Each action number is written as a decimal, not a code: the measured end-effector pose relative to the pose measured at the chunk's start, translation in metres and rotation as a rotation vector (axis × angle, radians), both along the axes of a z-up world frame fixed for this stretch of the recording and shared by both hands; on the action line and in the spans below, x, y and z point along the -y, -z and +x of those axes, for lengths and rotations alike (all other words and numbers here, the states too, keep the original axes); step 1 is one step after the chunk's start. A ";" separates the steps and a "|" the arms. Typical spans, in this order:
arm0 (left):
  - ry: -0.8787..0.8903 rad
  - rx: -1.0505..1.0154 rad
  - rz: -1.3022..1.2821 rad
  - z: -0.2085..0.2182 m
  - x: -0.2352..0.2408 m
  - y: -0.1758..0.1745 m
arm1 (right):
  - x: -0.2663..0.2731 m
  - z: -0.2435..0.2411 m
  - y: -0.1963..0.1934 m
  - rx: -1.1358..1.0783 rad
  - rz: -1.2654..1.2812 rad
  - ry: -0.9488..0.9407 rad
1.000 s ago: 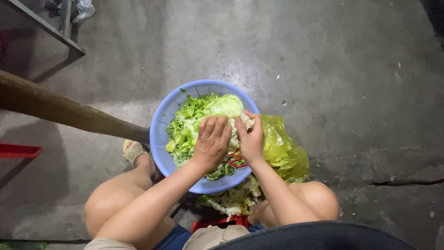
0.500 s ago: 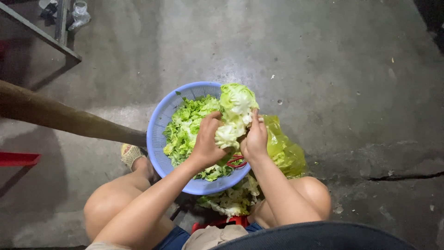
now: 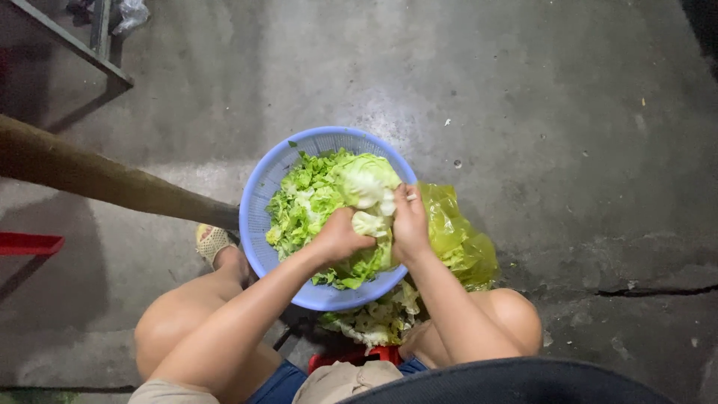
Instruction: The person sits on a small red stool and uses red-handled scissors to cut cabbage leaves into a blue plastic basket. They repeatedly pick up cabbage heads from a yellow plastic bag, tear off leaves by hand, and cut them into smaller pieces.
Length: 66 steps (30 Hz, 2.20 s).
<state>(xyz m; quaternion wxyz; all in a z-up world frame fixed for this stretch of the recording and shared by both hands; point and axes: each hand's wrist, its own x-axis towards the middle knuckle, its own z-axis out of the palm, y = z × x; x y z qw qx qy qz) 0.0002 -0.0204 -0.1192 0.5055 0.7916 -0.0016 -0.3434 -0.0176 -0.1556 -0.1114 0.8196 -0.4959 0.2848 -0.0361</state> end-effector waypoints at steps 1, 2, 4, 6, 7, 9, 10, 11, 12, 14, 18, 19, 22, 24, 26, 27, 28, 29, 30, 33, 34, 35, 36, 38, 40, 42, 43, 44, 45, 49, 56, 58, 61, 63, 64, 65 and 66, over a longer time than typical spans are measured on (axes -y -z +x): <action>-0.004 -0.003 -0.001 0.004 -0.002 0.006 | 0.009 0.003 0.017 -0.003 -0.001 -0.004; 0.123 0.180 0.126 0.008 -0.005 0.012 | 0.018 0.007 0.034 -0.054 0.140 -0.018; 0.251 0.365 0.252 0.011 -0.012 0.022 | 0.029 0.010 0.048 -0.104 0.280 -0.030; 0.297 0.703 0.235 0.004 -0.020 0.030 | 0.030 0.008 0.041 -0.129 0.416 0.056; 0.295 0.702 0.235 0.002 -0.020 0.025 | 0.026 0.008 0.034 -0.129 0.415 0.055; 0.309 0.970 0.160 -0.003 -0.019 0.013 | 0.016 0.006 0.021 -0.132 0.471 0.101; 0.313 0.968 0.160 -0.006 -0.019 0.012 | 0.016 0.004 0.019 -0.134 0.473 0.104; 0.362 1.102 0.206 -0.008 -0.018 0.010 | 0.015 0.003 0.017 -0.139 0.494 0.113; 0.406 1.241 0.255 -0.009 -0.018 0.008 | 0.013 0.003 0.014 -0.141 0.513 0.117; 0.372 1.356 0.299 -0.005 -0.017 0.023 | 0.011 0.004 0.034 -0.146 0.468 0.076; 0.280 1.591 0.394 -0.002 -0.014 0.018 | 0.006 0.004 -0.001 -0.106 0.281 -0.157; 0.281 1.593 0.393 0.000 -0.015 0.025 | 0.010 0.003 0.013 -0.104 0.281 -0.156; 0.275 1.521 0.360 0.001 -0.019 0.036 | 0.010 -0.001 0.036 -0.117 0.065 -0.229; 0.261 1.384 0.358 -0.001 -0.019 0.027 | 0.001 -0.002 0.026 -0.111 -0.022 -0.178; 0.242 1.310 0.351 -0.006 -0.018 0.021 | -0.007 -0.002 0.008 -0.126 -0.019 -0.140; 0.224 1.238 0.343 -0.007 -0.017 0.017 | -0.012 -0.001 -0.001 -0.139 -0.017 -0.100; 0.221 1.240 0.343 -0.011 -0.015 0.016 | -0.011 -0.002 0.012 -0.137 -0.019 -0.101; 0.200 1.125 0.298 -0.015 -0.013 0.015 | -0.011 -0.004 0.026 -0.128 -0.014 -0.081; 0.179 1.013 0.253 -0.017 -0.010 0.013 | -0.010 -0.003 0.039 -0.116 -0.010 -0.061; -0.002 0.652 0.192 -0.023 -0.006 0.005 | -0.015 -0.002 0.049 -0.113 0.077 -0.023; -0.002 0.666 0.192 -0.018 -0.008 0.006 | -0.017 -0.002 0.047 -0.099 0.077 -0.022; -0.009 0.446 0.200 -0.014 -0.010 0.007 | -0.019 -0.004 0.045 -0.111 0.089 -0.029; -0.018 0.225 0.205 -0.010 -0.011 0.008 | -0.021 -0.005 0.044 -0.125 0.098 -0.038; 0.077 0.195 0.205 -0.011 -0.014 0.038 | -0.026 -0.004 0.004 -0.122 0.141 -0.061; 0.172 0.156 0.205 -0.015 -0.016 0.043 | -0.024 0.001 -0.017 -0.128 0.183 -0.086; 0.378 0.147 0.290 -0.023 -0.018 0.023 | -0.016 0.009 -0.019 -0.295 0.274 -0.087; 0.376 0.147 0.288 -0.019 -0.021 0.008 | -0.002 0.016 0.015 -0.295 0.272 -0.088; 0.431 0.154 0.345 -0.018 -0.025 -0.005 | 0.009 0.017 0.051 -0.312 0.108 -0.113; 0.486 0.161 0.402 -0.018 -0.029 -0.018 | 0.020 0.018 0.087 -0.327 -0.056 -0.140; 0.435 0.188 0.453 0.009 -0.055 -0.017 | 0.050 0.016 0.152 -0.463 -0.311 -0.304; 0.123 0.118 0.295 0.035 -0.085 -0.018 | 0.027 0.011 0.033 -0.390 -0.818 -0.473; 0.093 0.102 0.224 0.032 -0.080 -0.024 | 0.013 0.008 0.020 -0.219 -0.765 -0.442; 0.046 0.082 0.050 0.024 -0.067 -0.036 | -0.012 -0.009 0.017 0.155 -0.367 -0.603; -0.062 0.032 -0.181 0.015 -0.058 -0.061 | -0.030 -0.018 0.042 0.091 -0.145 -0.378; -0.061 0.033 -0.180 0.016 -0.058 -0.055 | -0.030 -0.019 0.017 0.092 -0.144 -0.377; -0.070 0.051 -0.165 0.016 -0.057 -0.049 | -0.031 -0.019 -0.008 0.090 -0.165 -0.336; -0.079 0.071 -0.151 0.018 -0.057 -0.044 | -0.032 -0.019 -0.033 0.089 -0.188 -0.294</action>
